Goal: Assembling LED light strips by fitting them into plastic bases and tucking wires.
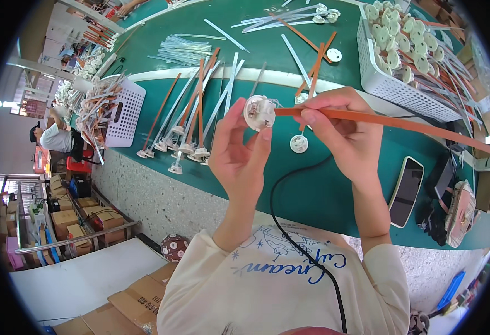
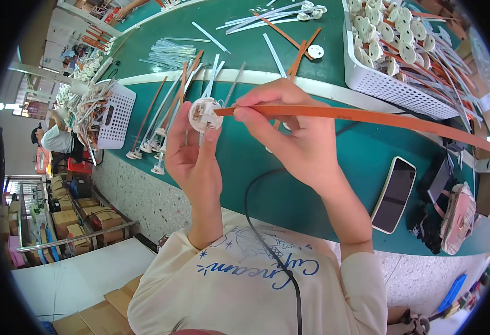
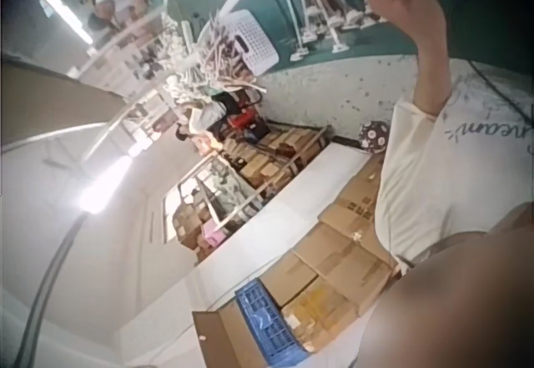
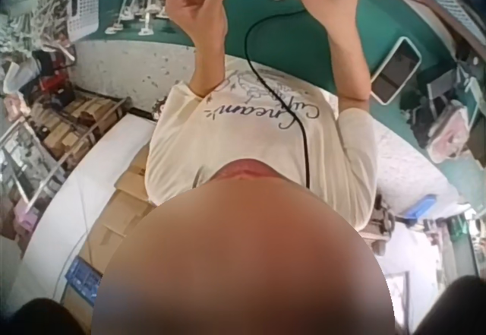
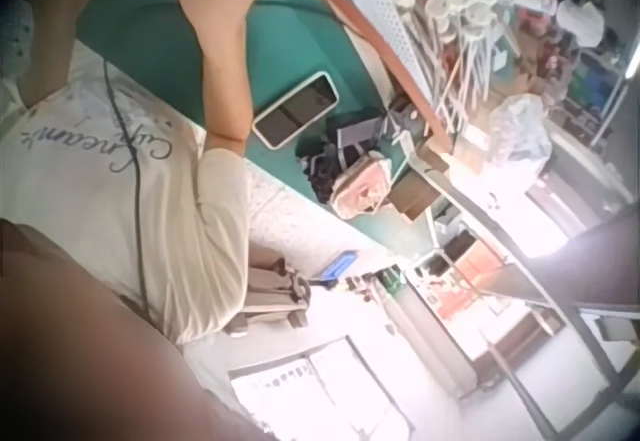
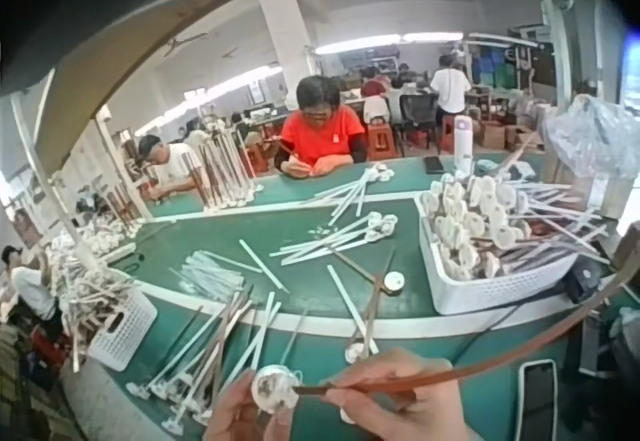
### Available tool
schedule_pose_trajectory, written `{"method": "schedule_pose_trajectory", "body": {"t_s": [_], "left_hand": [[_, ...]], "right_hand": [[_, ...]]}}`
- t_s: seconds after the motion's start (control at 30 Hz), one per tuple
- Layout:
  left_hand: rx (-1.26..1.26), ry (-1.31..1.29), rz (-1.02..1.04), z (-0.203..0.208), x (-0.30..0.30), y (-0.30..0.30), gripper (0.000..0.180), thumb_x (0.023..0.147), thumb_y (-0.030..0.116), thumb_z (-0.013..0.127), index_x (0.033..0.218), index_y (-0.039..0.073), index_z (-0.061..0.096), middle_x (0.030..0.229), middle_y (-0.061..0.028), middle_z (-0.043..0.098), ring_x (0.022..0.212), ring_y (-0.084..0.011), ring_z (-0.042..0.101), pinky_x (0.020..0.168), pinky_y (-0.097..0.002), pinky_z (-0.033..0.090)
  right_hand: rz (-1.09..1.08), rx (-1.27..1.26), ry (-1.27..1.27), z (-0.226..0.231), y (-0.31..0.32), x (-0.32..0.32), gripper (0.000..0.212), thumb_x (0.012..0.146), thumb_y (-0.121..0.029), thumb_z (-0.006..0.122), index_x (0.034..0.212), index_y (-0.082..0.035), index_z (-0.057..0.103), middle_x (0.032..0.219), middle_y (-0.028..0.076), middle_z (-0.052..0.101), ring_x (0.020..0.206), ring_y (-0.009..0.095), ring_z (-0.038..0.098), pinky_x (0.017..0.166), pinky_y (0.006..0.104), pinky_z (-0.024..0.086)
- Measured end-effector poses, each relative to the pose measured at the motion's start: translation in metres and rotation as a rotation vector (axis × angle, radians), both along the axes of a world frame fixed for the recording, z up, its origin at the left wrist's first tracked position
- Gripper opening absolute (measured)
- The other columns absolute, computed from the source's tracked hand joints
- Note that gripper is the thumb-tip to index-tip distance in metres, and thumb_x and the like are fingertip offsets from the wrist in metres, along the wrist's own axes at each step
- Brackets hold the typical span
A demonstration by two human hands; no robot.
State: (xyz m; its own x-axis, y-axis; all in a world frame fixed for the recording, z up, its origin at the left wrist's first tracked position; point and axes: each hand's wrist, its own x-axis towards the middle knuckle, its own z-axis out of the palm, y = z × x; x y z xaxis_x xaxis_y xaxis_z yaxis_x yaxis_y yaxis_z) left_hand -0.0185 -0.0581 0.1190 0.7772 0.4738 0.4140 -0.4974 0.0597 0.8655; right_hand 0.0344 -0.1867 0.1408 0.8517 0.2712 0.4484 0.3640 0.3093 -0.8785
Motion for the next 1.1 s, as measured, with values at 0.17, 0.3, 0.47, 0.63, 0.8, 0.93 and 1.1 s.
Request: {"method": "schedule_pose_trajectory", "body": {"t_s": [0.17, 0.3, 0.47, 0.63, 0.8, 0.93, 1.1], "left_hand": [[0.006, 0.004, -0.017, 0.0000, -0.0020, -0.0005, 0.043, 0.072, -0.008, 0.056, 0.112, -0.007, 0.041, 0.103, -0.0109, 0.049, 0.098, -0.0181, 0.048, 0.078, -0.0270, 0.046], [0.032, -0.019, -0.019, 0.0002, -0.0032, -0.0015, 0.043, 0.072, -0.008, 0.056, 0.113, -0.006, 0.042, 0.105, -0.0108, 0.048, 0.099, -0.0183, 0.048, 0.078, -0.0273, 0.046], [0.012, -0.019, -0.032, -0.0021, -0.0032, -0.0002, 0.042, 0.072, -0.008, 0.055, 0.112, -0.006, 0.041, 0.109, -0.0125, 0.046, 0.102, -0.0203, 0.047, 0.080, -0.0285, 0.046], [-0.001, -0.032, -0.046, -0.0050, -0.0029, 0.0007, 0.042, 0.072, -0.008, 0.055, 0.111, -0.005, 0.041, 0.113, -0.0136, 0.044, 0.103, -0.0213, 0.046, 0.081, -0.0296, 0.046], [-0.004, -0.036, -0.051, -0.0044, -0.0033, 0.0014, 0.042, 0.072, -0.008, 0.055, 0.112, -0.005, 0.040, 0.113, -0.0137, 0.044, 0.103, -0.0212, 0.046, 0.081, -0.0298, 0.046], [-0.019, -0.035, -0.037, -0.0024, -0.0036, 0.0005, 0.043, 0.072, -0.009, 0.055, 0.113, -0.005, 0.040, 0.114, -0.0136, 0.044, 0.103, -0.0209, 0.047, 0.081, -0.0296, 0.046], [-0.036, -0.002, -0.064, -0.0012, -0.0033, 0.0004, 0.044, 0.073, -0.009, 0.054, 0.115, -0.006, 0.039, 0.113, -0.0136, 0.044, 0.104, -0.0202, 0.046, 0.081, -0.0294, 0.046]], "right_hand": [[-0.012, -0.118, -0.099, 0.0013, -0.0054, 0.0001, 0.013, 0.074, 0.004, 0.057, 0.085, 0.003, 0.051, 0.077, 0.011, 0.057, 0.070, 0.015, 0.059, 0.059, 0.0213, 0.047], [0.009, -0.139, -0.103, 0.0026, -0.0071, -0.0012, 0.013, 0.074, 0.006, 0.056, 0.085, 0.004, 0.050, 0.078, 0.012, 0.057, 0.071, 0.016, 0.059, 0.061, 0.0225, 0.048], [0.011, -0.075, -0.076, 0.0040, -0.0071, -0.0015, 0.012, 0.074, 0.004, 0.056, 0.085, 0.004, 0.051, 0.078, 0.011, 0.057, 0.070, 0.015, 0.059, 0.059, 0.0210, 0.047], [0.003, -0.042, -0.011, 0.0042, -0.0056, -0.0028, 0.011, 0.075, 0.002, 0.056, 0.085, 0.003, 0.050, 0.078, 0.011, 0.058, 0.068, 0.014, 0.059, 0.057, 0.0187, 0.046], [-0.008, -0.046, -0.012, 0.0046, -0.0051, -0.0032, 0.011, 0.076, 0.002, 0.056, 0.085, 0.003, 0.050, 0.078, 0.012, 0.058, 0.068, 0.014, 0.059, 0.057, 0.0197, 0.047], [-0.015, -0.040, -0.018, 0.0034, -0.0050, -0.0027, 0.010, 0.075, 0.002, 0.056, 0.084, 0.004, 0.050, 0.076, 0.012, 0.058, 0.067, 0.015, 0.059, 0.057, 0.0206, 0.048], [-0.033, -0.048, -0.022, 0.0043, -0.0057, -0.0016, 0.010, 0.075, 0.003, 0.055, 0.083, 0.004, 0.050, 0.074, 0.012, 0.058, 0.066, 0.015, 0.059, 0.058, 0.0211, 0.048]]}}
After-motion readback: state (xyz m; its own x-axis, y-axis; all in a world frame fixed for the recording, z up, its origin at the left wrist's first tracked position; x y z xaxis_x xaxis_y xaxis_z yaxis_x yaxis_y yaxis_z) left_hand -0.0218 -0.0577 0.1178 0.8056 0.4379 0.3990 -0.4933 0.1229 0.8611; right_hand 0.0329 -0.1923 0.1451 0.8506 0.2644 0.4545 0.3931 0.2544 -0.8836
